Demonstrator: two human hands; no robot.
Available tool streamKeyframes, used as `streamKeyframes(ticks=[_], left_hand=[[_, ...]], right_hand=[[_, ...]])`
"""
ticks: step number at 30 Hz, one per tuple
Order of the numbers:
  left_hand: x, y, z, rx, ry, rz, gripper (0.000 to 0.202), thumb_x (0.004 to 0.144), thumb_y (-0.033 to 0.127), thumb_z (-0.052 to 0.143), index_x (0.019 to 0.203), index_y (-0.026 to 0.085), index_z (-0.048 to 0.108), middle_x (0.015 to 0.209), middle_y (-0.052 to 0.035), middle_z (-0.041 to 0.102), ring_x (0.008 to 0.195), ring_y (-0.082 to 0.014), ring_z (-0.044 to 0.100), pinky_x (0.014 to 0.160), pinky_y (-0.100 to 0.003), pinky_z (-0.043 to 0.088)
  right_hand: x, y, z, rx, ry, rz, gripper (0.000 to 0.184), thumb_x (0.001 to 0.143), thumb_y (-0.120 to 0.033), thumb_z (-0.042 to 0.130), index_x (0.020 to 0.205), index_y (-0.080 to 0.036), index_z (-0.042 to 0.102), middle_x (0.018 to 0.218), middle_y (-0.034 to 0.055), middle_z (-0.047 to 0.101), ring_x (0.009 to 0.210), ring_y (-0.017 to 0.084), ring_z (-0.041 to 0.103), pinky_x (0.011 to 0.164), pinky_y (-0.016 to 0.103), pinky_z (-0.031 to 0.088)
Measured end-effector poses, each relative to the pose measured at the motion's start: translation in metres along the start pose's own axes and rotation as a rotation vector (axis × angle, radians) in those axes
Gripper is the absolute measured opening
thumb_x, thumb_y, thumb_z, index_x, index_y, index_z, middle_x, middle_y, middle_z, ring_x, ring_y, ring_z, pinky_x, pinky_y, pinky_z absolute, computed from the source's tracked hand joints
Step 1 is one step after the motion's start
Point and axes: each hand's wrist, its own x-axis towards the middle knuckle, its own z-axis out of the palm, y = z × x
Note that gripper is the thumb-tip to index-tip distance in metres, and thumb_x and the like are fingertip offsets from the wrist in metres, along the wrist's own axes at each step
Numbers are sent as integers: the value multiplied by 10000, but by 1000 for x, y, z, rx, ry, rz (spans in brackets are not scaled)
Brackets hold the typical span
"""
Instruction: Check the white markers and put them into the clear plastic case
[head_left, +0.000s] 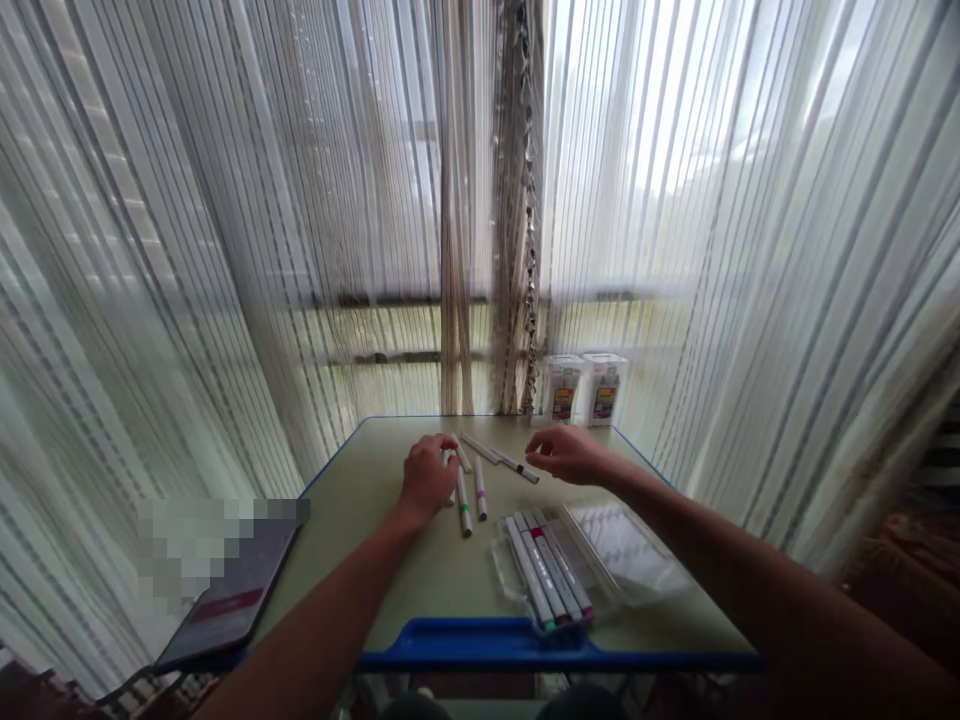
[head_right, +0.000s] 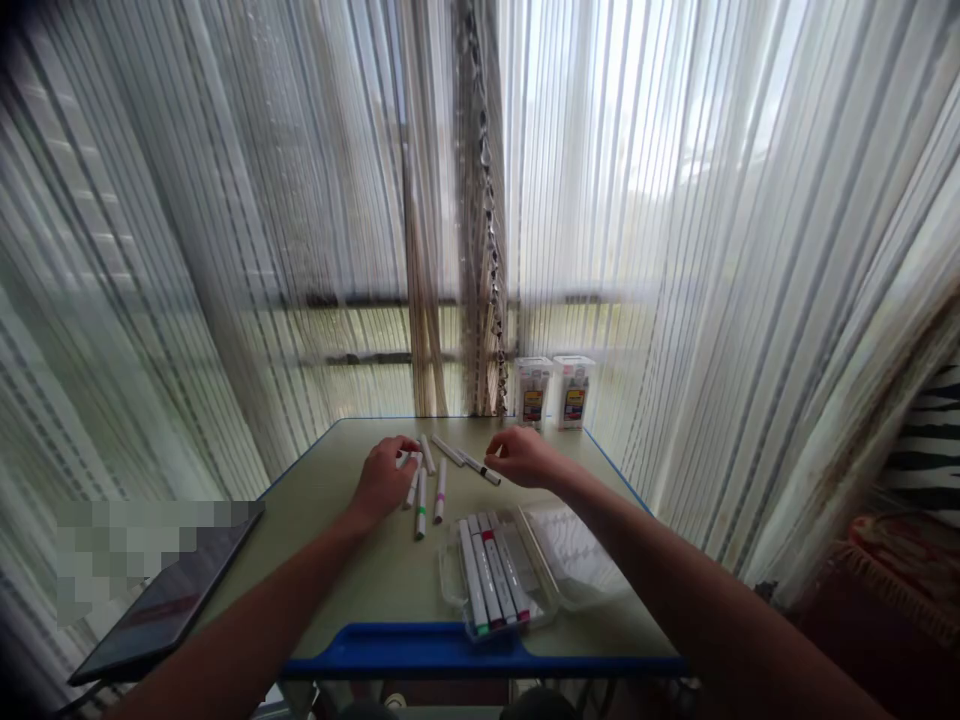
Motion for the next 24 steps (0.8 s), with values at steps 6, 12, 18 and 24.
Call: streamKeyframes(ticks=[6,12,18,24], left_hand=[[35,16,-16,12,-195,-31,307,926,322,565,1185,158,579,1189,-99,597,1005,-214,612,850,-418,532],[42,32,-3,-47,-157,103,126,865,176,567,921,145,676,870,-63,694,838,-183,651,819,-330,514],[17,18,17,-159,-102,232,156,801,127,535,839,147,685,805,-52,704,740,-172,641,745,-301,500],[4,19,16,-231,-151,290,170,800,142,540,873,156,693,807,-37,702,749,-158,625,739,-267,487]], right_hand=[[28,-13,-2,-207,-142,66,309,942,-320,577,1214,-173,575,1233,87,584,1027,228,615,851,419,535],[29,-3,13,-287,-215,119,307,941,-314,578,1213,-172,577,1225,92,590,1024,226,617,852,416,534],[20,15,24,-342,-205,76,204,917,-300,596,1004,-137,683,1009,92,681,869,199,650,750,312,520],[13,25,25,-419,-108,3,231,817,-254,561,706,-120,713,709,107,693,639,185,613,517,258,332]])
